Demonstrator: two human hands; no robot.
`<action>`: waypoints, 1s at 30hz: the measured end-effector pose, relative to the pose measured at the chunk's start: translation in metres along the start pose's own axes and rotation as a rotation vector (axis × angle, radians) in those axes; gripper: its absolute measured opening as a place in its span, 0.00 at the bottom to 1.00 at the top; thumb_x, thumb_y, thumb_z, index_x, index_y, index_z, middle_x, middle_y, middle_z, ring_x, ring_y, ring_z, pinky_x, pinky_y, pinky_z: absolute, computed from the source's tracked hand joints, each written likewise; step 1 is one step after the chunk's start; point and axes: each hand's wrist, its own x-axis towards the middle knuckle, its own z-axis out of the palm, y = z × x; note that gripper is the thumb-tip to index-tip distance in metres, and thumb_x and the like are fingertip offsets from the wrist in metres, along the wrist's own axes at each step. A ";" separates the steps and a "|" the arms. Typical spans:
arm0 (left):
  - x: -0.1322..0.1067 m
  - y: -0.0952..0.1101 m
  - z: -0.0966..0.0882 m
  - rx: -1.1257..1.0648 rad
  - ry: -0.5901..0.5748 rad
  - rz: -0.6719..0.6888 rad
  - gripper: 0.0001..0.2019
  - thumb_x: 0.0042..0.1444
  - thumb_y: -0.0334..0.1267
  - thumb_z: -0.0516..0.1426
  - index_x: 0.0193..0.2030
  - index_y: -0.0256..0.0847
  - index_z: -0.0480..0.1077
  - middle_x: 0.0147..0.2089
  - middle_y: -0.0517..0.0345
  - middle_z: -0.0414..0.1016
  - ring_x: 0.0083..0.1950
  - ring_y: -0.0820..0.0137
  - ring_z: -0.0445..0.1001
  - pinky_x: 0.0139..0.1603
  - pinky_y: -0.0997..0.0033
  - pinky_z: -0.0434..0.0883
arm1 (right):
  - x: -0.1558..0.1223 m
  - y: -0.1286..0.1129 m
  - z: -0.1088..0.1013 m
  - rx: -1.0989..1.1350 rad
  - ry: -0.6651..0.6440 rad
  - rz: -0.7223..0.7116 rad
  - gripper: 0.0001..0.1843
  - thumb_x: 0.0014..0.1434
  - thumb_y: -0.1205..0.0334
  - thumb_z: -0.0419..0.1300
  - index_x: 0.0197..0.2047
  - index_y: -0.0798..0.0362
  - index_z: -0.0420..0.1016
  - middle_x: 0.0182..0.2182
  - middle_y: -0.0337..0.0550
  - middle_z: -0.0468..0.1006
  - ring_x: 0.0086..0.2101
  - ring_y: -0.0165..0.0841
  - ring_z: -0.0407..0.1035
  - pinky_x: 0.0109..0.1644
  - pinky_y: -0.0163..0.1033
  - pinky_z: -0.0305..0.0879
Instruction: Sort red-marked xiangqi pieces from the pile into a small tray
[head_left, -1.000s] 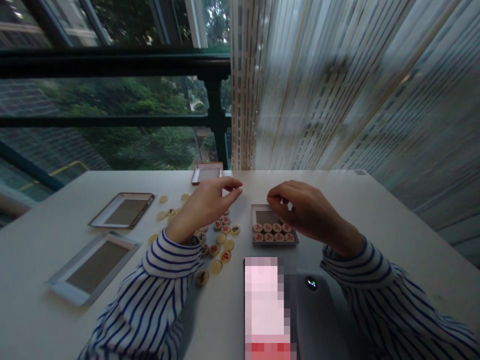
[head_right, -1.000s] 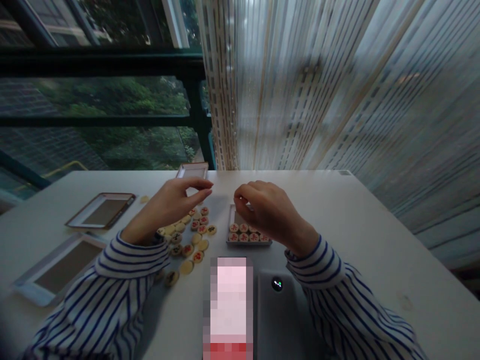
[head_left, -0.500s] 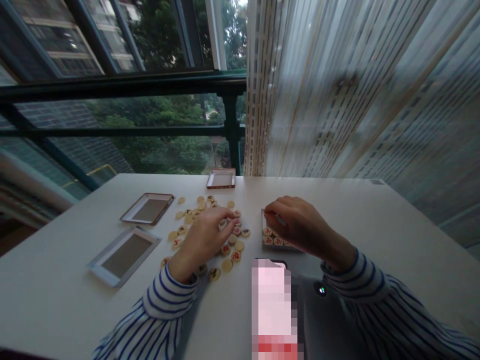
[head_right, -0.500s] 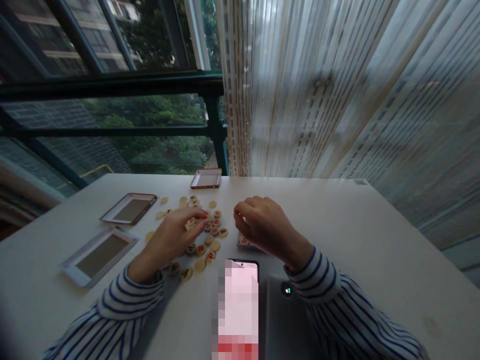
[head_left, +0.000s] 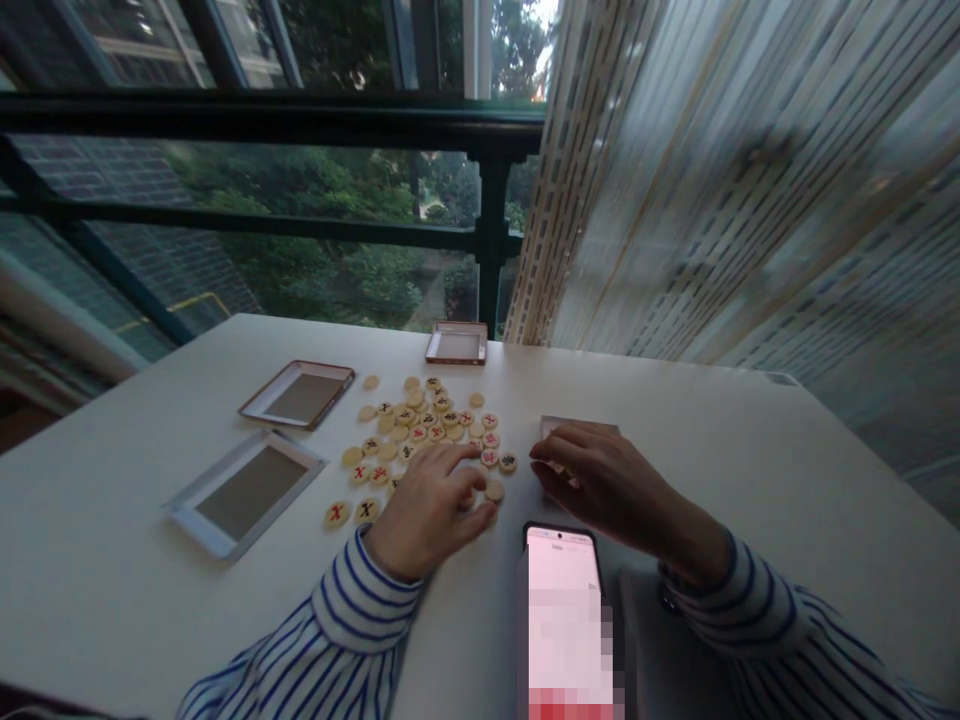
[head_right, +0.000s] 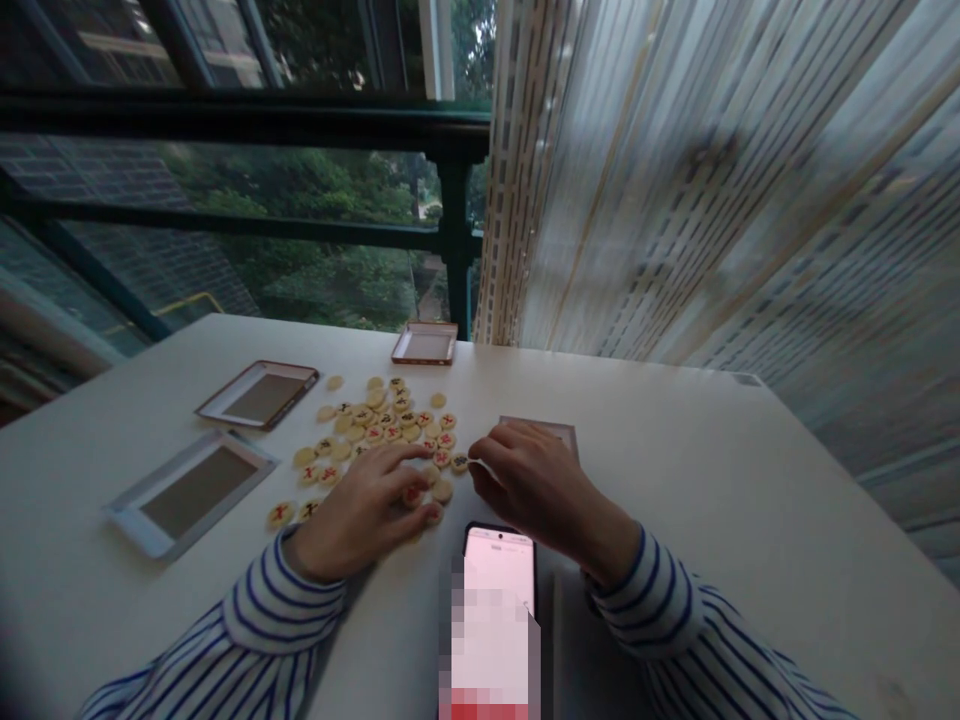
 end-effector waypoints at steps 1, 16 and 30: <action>-0.001 0.000 0.001 0.011 -0.013 0.004 0.06 0.51 0.41 0.57 0.34 0.42 0.71 0.54 0.51 0.69 0.56 0.60 0.64 0.56 0.55 0.60 | 0.000 0.000 0.001 0.008 -0.009 -0.003 0.09 0.60 0.63 0.50 0.35 0.54 0.71 0.30 0.43 0.73 0.31 0.30 0.62 0.37 0.36 0.54; -0.003 0.001 0.010 0.109 -0.073 -0.020 0.07 0.50 0.39 0.56 0.36 0.42 0.70 0.56 0.49 0.66 0.56 0.57 0.63 0.56 0.53 0.60 | -0.002 0.001 0.007 -0.011 -0.082 -0.005 0.10 0.61 0.61 0.50 0.39 0.54 0.71 0.32 0.44 0.72 0.33 0.32 0.62 0.37 0.38 0.54; -0.003 0.004 0.010 0.133 -0.102 -0.047 0.09 0.48 0.41 0.57 0.36 0.41 0.71 0.57 0.46 0.64 0.57 0.55 0.62 0.56 0.50 0.60 | -0.001 0.000 0.008 0.005 -0.075 -0.024 0.09 0.60 0.62 0.51 0.38 0.54 0.72 0.31 0.44 0.73 0.33 0.31 0.64 0.37 0.37 0.55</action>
